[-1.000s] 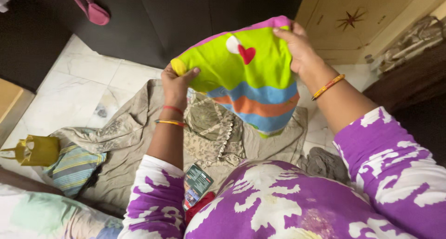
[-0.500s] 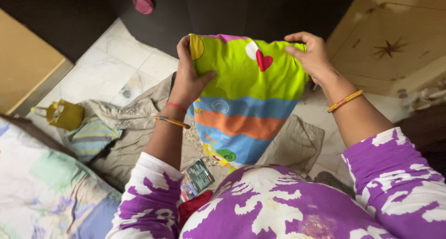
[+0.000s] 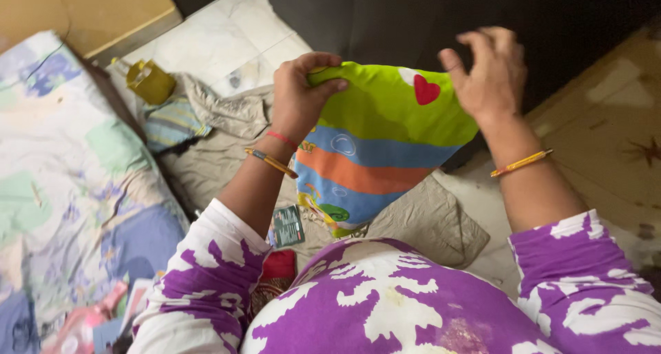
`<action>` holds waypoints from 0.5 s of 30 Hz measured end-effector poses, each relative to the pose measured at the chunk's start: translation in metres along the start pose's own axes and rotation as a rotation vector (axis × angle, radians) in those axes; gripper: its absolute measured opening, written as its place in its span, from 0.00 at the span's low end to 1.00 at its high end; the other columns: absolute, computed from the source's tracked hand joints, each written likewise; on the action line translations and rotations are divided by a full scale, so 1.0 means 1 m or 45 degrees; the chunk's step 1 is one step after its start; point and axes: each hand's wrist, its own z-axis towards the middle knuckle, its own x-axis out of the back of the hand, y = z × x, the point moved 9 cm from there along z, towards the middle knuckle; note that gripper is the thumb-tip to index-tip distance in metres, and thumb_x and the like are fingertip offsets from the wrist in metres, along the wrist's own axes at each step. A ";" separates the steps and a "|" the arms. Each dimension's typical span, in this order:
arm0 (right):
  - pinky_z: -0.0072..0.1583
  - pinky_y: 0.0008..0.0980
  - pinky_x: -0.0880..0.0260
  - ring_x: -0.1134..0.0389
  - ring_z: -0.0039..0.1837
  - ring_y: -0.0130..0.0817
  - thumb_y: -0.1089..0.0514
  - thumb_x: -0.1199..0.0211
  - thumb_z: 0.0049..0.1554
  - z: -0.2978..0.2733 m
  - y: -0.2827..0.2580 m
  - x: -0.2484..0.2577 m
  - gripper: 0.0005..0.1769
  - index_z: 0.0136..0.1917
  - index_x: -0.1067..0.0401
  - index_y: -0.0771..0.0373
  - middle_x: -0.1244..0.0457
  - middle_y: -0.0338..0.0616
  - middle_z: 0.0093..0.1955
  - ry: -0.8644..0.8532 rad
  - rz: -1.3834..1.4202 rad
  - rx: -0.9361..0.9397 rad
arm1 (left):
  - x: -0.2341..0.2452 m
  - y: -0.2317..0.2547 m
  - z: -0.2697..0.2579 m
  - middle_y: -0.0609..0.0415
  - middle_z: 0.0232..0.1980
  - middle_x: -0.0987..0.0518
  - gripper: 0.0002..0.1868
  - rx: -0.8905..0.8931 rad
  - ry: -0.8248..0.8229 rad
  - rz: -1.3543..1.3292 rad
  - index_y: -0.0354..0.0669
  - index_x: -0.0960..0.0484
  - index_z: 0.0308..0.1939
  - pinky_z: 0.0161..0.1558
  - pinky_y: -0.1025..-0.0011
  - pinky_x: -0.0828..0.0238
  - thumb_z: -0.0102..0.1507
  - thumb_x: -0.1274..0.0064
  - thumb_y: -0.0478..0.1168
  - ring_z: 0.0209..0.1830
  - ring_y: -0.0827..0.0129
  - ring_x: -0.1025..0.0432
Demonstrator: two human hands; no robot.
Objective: The person folds a pillowcase and a garment, stores them in a closet, and then sorts through notebooks and school documents on a bed and a shelf.
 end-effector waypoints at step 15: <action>0.45 0.49 0.32 0.29 0.47 0.51 0.43 0.29 0.61 0.050 -0.212 -0.035 0.18 0.49 0.24 0.59 0.32 0.47 0.44 -0.235 0.751 0.756 | 0.103 -0.066 -0.117 0.35 0.72 0.36 0.70 0.154 0.414 0.388 0.38 0.52 0.77 0.71 0.60 0.38 0.42 0.16 0.42 0.72 0.49 0.38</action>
